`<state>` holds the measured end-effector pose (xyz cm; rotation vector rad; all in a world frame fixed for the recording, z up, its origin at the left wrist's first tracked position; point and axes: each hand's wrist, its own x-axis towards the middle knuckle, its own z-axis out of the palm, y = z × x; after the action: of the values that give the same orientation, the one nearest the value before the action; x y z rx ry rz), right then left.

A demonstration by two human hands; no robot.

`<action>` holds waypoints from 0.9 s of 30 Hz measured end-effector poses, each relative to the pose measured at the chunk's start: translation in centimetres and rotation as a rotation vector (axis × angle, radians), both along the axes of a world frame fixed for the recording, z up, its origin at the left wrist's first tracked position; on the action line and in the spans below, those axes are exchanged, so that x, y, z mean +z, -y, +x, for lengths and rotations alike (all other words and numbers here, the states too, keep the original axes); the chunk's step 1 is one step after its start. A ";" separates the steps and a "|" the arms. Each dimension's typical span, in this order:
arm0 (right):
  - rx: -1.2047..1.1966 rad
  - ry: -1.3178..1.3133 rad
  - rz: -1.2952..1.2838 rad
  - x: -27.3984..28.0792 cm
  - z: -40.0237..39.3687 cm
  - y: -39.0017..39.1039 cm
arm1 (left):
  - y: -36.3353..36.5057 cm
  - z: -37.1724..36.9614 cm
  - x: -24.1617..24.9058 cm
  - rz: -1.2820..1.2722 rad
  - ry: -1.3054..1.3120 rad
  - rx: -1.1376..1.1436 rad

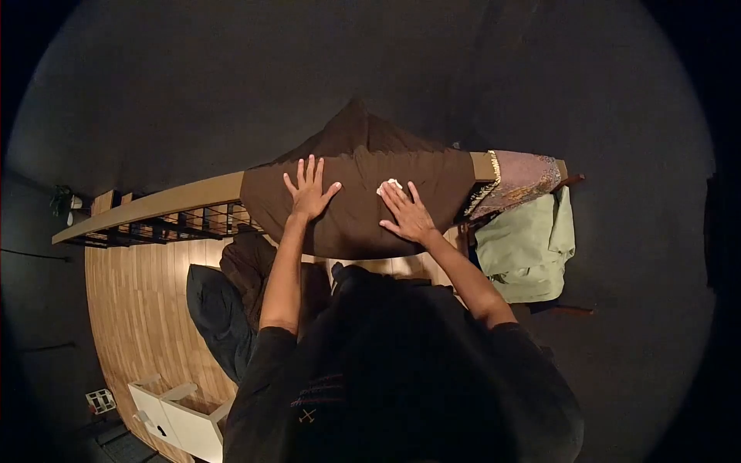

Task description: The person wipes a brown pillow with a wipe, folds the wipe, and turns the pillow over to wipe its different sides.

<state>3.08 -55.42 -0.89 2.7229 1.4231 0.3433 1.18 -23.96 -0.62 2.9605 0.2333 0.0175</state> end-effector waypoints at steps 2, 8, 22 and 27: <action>0.093 -0.116 0.019 -1.2 -1.6 0.4 | -0.2 0.0 -0.2 0.004 0.012 -0.010; 0.101 -0.140 -0.031 -5.3 -3.0 4.8 | -0.4 0.1 -0.1 -0.002 0.006 -0.014; -0.511 -0.059 0.167 -3.9 -2.7 7.7 | -0.9 0.6 0.2 -0.010 -0.080 -0.028; -0.713 0.059 0.252 -2.0 1.2 6.6 | -0.7 0.1 0.0 -0.005 -0.099 -0.015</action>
<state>4.31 -61.98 -2.94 3.1389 0.3420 0.5666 1.32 -23.30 -0.60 2.9611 0.2241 -0.1323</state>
